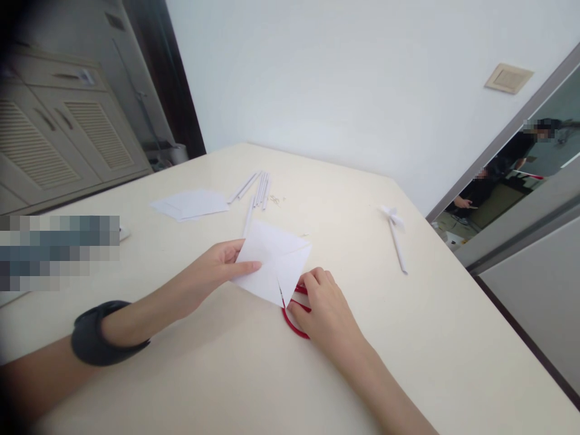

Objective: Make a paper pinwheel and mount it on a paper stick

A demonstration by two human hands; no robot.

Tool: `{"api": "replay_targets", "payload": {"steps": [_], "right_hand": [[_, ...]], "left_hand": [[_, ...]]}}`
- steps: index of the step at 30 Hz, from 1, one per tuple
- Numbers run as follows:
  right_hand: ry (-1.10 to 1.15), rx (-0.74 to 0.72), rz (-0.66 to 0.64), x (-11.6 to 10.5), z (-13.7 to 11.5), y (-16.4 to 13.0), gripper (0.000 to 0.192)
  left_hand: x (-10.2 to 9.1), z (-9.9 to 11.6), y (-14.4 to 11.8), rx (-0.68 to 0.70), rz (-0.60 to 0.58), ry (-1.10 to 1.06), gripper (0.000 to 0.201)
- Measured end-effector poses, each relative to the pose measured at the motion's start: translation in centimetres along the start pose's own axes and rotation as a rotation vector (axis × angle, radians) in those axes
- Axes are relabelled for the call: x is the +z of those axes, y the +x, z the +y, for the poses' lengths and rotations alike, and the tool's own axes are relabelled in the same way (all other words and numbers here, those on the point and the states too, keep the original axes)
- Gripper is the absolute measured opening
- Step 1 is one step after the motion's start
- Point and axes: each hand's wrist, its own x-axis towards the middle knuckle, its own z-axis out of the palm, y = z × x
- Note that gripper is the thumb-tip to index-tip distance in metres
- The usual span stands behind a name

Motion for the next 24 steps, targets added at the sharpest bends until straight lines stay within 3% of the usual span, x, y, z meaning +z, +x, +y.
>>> {"api": "replay_targets", "payload": {"steps": [10,18,24], "right_hand": [[0.153,0.051,0.227,-2.8,1.0,0.9,0.029],[0.317,-0.017,0.257,-1.6,0.3,0.8,0.019],[0.319,-0.066,0.282,-1.4,0.3,0.6,0.012]], "left_hand": [[0.4,1.0,-0.3,0.029,-0.053,0.082,0.037],[1.0,0.0,-0.2,0.05,-0.116,0.125,0.042],[1.2,0.7,-0.4,0.118,-0.123,0.156,0.031]]}}
